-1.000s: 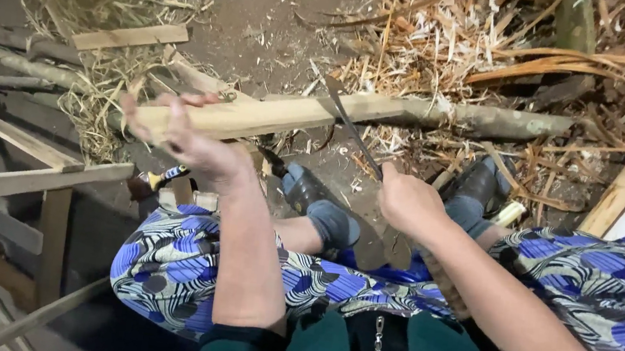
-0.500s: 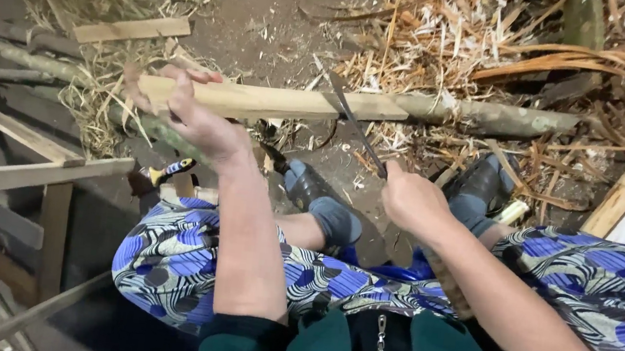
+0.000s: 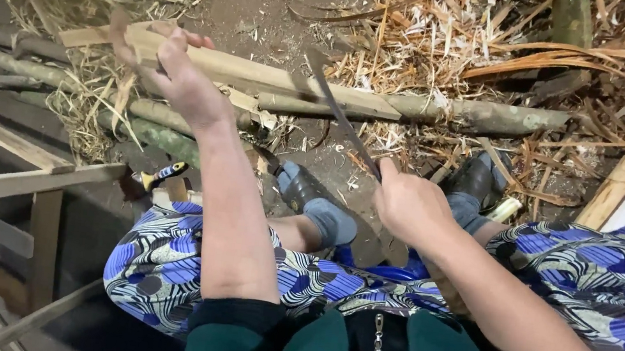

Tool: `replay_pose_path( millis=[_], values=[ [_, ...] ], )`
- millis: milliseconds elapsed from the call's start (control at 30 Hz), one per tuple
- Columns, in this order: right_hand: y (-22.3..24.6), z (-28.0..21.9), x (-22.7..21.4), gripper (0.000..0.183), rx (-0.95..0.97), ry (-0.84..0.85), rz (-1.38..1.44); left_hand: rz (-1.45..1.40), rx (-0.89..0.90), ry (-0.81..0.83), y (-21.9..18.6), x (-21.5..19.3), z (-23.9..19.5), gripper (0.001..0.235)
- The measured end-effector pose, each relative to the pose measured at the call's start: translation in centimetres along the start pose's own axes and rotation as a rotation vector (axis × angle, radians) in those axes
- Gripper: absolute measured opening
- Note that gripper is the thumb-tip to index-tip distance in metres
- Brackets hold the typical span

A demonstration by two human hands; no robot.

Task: The person sits cross-legged on the ground and uses a curved blade to shave thin strips from a rectangular piece of wood. They hold the wood with one hand and repeatedly draw the blade along its surface, creating wood shavings that fall onto the ground.

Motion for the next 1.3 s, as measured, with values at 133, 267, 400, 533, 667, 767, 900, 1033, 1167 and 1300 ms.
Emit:
replay_pose_path(
  millis=[133, 267, 400, 533, 667, 767, 900, 1033, 1167, 1300],
  values=[
    [-4.5, 2.2, 3.3, 0.028, 0.257, 0.16, 0.022, -0.09, 0.081, 0.122, -0.1, 0.5, -0.2, 0.054],
    [-3.4, 1.0, 2.9, 0.029, 0.23, 0.19, -0.087, -0.044, 0.043, 0.076, -2.8, 2.0, -1.1, 0.053],
    [-1.4, 0.6, 2.3, 0.023, -0.083, -0.112, -0.06, 0.063, 0.026, -0.003, -2.0, 0.7, -1.0, 0.029],
    [-9.9, 4.3, 7.3, 0.034, 0.187, 0.025, -0.004, 0.043, -0.072, -0.173, -6.5, 2.7, -3.4, 0.017],
    [-4.9, 1.9, 3.2, 0.036, 0.193, 0.092, -0.007, 0.018, 0.026, 0.011, -1.4, 0.6, -0.5, 0.052],
    [-1.3, 0.8, 2.0, 0.032, 0.045, 0.014, 0.008, 0.047, -0.096, -0.217, -3.4, 0.1, -1.8, 0.038],
    [-1.8, 1.5, 2.8, 0.034, 0.008, -0.019, 0.025, 0.087, -0.026, -0.193, -2.0, -1.2, -0.6, 0.05],
    [-1.3, 0.5, 3.3, 0.036, -0.022, 0.008, 0.001, -0.001, 0.087, -0.033, -2.4, -1.4, -1.1, 0.046],
    [-2.1, 0.7, 3.6, 0.034, -0.017, 0.017, -0.001, -0.128, 0.105, 0.088, -3.2, -1.6, -2.3, 0.064],
    [-6.3, 2.4, 6.4, 0.032, 0.029, -0.009, 0.008, -0.032, -0.002, 0.141, -4.9, -1.1, -5.3, 0.065]
  ],
)
Point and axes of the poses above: each hand's wrist, its own z-axis towards the middle knuckle, its own x-axis out of the palm, y = z × x, the point moved 9 cm from there along z, towards the middle knuckle, and after that the axes turned 14 degrees about -y, right-handed, at the moved point
